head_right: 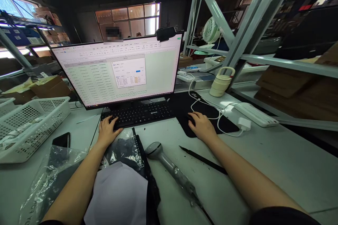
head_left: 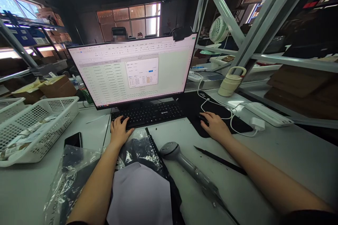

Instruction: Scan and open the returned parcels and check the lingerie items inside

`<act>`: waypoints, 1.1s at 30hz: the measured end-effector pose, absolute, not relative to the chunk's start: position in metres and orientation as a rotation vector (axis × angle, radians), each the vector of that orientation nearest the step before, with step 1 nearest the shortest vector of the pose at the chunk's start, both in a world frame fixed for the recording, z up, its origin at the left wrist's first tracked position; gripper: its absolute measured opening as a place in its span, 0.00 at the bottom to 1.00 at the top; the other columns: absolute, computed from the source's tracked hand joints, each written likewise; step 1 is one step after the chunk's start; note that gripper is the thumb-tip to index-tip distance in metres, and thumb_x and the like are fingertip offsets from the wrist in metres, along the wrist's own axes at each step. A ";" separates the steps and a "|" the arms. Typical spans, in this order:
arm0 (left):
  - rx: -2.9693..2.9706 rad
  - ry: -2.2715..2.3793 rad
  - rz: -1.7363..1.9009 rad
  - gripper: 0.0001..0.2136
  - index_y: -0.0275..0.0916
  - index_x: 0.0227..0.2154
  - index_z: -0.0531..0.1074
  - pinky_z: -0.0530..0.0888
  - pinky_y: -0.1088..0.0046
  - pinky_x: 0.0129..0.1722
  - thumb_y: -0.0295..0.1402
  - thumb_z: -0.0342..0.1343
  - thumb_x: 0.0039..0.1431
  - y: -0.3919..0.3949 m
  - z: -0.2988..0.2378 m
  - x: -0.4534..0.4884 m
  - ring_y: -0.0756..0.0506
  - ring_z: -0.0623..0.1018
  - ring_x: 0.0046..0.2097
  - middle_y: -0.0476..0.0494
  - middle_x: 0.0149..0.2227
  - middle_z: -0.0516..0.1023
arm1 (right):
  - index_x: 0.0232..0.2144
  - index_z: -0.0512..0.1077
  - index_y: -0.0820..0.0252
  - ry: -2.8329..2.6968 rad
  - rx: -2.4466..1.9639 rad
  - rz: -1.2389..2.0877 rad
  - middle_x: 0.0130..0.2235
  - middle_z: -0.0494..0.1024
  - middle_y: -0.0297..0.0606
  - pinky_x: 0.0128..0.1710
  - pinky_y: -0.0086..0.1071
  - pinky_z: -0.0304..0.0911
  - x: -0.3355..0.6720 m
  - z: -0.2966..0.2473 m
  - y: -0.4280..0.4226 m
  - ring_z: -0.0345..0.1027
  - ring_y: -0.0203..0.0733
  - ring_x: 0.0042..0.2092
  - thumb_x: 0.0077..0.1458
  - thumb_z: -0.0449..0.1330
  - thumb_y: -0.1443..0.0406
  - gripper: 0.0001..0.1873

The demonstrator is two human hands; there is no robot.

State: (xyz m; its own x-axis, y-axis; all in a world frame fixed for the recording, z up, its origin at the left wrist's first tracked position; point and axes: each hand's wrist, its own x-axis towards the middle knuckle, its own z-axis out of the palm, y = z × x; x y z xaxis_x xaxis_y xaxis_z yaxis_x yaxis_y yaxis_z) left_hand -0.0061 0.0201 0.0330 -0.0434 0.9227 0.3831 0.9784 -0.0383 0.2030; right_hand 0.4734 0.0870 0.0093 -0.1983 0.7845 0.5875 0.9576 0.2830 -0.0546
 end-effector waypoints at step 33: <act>-2.093 -1.994 -0.715 0.28 0.40 0.61 0.69 0.59 0.48 0.67 0.43 0.61 0.60 0.026 0.023 -0.012 0.31 0.63 0.65 0.32 0.63 0.64 | 0.50 0.75 0.60 -2.073 -1.485 -0.409 0.54 0.75 0.50 0.48 0.49 0.71 0.477 0.006 0.090 0.71 0.56 0.50 0.63 0.52 0.59 0.20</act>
State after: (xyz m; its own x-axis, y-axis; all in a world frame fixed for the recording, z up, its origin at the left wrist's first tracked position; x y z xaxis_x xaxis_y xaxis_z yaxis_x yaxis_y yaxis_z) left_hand -0.0123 0.0260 0.0227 -0.0055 0.8958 0.4445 0.9741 -0.0958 0.2051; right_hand 0.4767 0.0901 0.0057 -0.2368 0.7685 0.5944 0.9368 0.3428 -0.0700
